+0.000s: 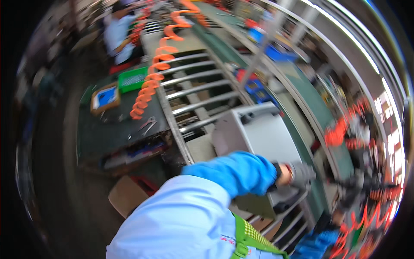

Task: Assembling and screwing the metal casing of a solar inverter on a factory production line using an electric screwdriver.

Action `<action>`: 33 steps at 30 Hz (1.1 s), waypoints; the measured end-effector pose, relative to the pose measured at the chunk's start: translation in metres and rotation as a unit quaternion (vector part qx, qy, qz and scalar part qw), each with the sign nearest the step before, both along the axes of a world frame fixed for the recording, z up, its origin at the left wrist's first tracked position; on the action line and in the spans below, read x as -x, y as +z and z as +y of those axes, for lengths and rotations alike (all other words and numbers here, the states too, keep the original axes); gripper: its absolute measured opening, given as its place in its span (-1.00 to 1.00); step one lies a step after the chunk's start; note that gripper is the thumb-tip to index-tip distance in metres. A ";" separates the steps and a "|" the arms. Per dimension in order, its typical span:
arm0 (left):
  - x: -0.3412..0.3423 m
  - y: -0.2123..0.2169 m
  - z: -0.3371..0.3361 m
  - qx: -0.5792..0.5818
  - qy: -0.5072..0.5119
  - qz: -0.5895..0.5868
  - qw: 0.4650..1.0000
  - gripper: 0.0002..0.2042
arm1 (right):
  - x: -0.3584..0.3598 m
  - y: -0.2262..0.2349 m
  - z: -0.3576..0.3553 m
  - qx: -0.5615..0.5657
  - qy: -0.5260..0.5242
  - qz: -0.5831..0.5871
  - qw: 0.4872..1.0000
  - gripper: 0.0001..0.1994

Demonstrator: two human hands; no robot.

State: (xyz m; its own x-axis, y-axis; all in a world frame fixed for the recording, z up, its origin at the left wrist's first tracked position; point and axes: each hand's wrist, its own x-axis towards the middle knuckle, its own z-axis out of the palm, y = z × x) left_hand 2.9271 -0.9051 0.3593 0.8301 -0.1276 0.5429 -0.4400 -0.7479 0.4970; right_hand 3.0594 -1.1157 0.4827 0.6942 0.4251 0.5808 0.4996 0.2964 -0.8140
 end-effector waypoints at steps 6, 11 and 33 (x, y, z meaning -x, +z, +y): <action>0.043 0.012 0.129 -0.014 0.086 -0.015 0.996 -0.40 | 0.057 0.045 0.090 -0.020 -0.079 -0.067 0.994 -0.75; 0.058 0.028 0.200 -0.096 0.142 -0.028 0.985 -0.38 | 0.079 0.054 0.144 -0.071 -0.074 -0.037 0.994 -0.78; 0.063 0.016 0.282 0.156 0.042 0.311 0.937 -0.15 | 0.031 0.001 0.344 -0.029 -0.036 0.066 0.997 -0.63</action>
State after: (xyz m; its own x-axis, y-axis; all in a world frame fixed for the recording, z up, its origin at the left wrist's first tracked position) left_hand 2.8643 -0.6228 0.3753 0.9982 0.0362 -0.0485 0.0604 -0.5430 0.8376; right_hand 3.0280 -0.7712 0.4842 0.7942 0.3389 0.5044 0.4107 0.3124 -0.8566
